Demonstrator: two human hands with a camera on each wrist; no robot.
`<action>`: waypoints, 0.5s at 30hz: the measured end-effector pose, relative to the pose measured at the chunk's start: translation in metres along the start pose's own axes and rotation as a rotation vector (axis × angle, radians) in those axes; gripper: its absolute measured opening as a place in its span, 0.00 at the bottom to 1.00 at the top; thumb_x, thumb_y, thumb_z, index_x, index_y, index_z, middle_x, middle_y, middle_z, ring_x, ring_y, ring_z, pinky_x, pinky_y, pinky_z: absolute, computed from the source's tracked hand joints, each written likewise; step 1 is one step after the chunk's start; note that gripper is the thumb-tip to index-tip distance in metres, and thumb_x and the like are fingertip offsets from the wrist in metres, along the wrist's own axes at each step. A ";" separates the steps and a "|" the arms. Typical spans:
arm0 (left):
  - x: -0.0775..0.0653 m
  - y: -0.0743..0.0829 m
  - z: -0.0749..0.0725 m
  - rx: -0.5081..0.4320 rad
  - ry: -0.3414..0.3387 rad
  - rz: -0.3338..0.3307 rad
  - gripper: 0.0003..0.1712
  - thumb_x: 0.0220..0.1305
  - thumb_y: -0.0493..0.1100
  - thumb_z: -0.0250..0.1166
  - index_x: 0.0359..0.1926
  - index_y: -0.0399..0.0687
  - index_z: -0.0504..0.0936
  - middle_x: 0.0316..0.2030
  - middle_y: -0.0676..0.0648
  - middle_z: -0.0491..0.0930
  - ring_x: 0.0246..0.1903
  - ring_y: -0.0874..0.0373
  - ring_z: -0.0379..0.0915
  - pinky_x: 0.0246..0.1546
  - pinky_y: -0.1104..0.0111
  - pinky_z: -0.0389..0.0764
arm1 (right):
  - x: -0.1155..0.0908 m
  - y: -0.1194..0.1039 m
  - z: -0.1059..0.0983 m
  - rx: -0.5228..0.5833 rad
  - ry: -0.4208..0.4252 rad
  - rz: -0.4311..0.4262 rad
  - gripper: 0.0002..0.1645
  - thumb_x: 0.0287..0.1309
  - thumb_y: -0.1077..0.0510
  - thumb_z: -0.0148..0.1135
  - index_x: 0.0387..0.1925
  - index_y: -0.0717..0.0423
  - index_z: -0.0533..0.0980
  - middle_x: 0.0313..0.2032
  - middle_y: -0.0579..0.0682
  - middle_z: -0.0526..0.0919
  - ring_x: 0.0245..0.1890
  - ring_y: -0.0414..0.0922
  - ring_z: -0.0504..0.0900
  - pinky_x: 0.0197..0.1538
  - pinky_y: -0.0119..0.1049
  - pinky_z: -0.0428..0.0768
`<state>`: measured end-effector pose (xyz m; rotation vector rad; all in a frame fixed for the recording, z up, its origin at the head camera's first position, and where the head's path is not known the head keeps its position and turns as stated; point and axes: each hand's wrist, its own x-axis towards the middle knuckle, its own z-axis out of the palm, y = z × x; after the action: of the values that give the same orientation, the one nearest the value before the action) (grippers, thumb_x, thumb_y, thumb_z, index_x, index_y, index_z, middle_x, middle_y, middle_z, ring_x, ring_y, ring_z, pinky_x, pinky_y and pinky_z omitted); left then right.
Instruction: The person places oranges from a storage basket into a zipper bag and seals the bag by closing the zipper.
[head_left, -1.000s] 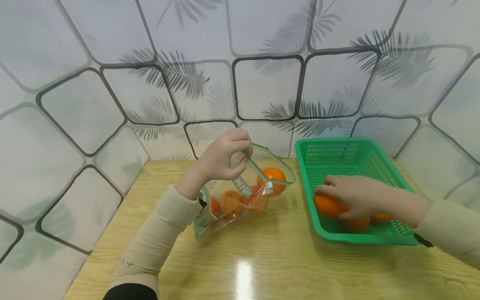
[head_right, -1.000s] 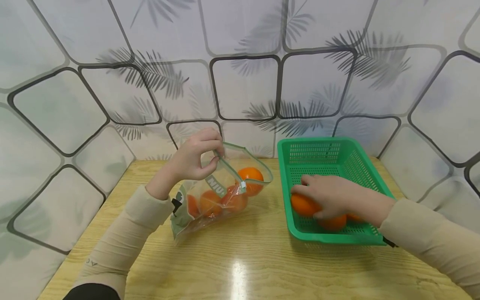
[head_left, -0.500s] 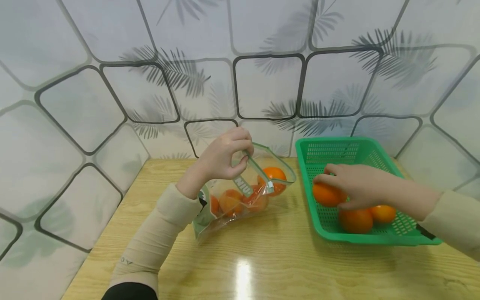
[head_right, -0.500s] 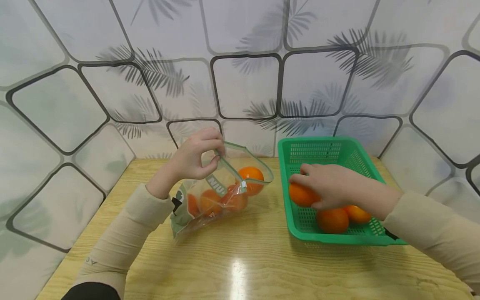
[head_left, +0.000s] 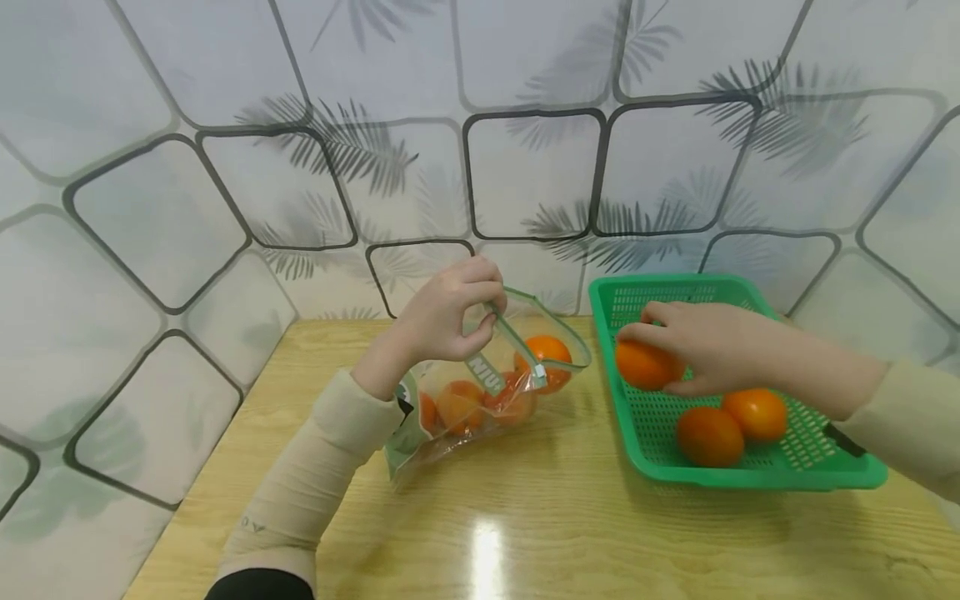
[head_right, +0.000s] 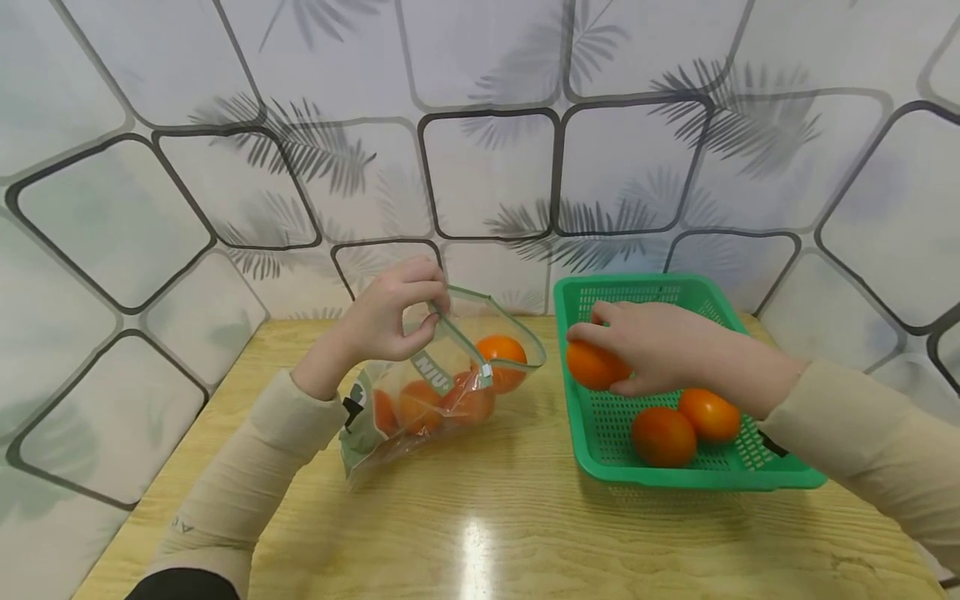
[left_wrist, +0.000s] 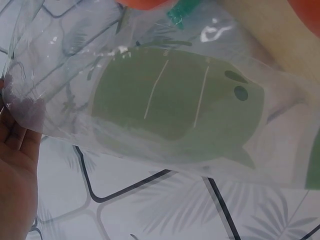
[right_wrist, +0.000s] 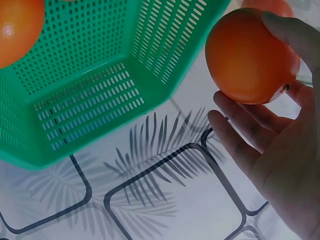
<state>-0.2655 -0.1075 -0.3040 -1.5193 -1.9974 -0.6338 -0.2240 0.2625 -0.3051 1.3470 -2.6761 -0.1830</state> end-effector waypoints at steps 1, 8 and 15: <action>0.000 0.000 0.000 0.000 0.001 0.000 0.05 0.55 0.32 0.60 0.31 0.44 0.81 0.32 0.46 0.75 0.35 0.52 0.67 0.42 0.60 0.73 | 0.001 0.000 -0.001 0.000 0.003 -0.003 0.44 0.43 0.48 0.85 0.63 0.46 0.77 0.48 0.48 0.78 0.38 0.41 0.79 0.40 0.40 0.83; 0.000 0.001 0.001 -0.003 0.006 0.005 0.05 0.55 0.32 0.60 0.31 0.44 0.80 0.32 0.46 0.74 0.35 0.52 0.66 0.42 0.59 0.72 | 0.004 0.001 -0.005 -0.003 0.018 0.004 0.43 0.43 0.47 0.85 0.63 0.45 0.77 0.47 0.47 0.78 0.36 0.40 0.78 0.38 0.39 0.82; 0.002 0.000 0.000 -0.003 0.001 -0.001 0.05 0.56 0.32 0.60 0.31 0.44 0.80 0.32 0.46 0.74 0.35 0.53 0.66 0.42 0.60 0.71 | 0.011 -0.001 -0.010 0.001 0.018 0.013 0.43 0.44 0.47 0.84 0.63 0.44 0.77 0.45 0.47 0.77 0.35 0.40 0.76 0.37 0.38 0.80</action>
<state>-0.2658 -0.1062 -0.3031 -1.5192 -1.9972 -0.6385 -0.2274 0.2527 -0.2947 1.3241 -2.6697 -0.1677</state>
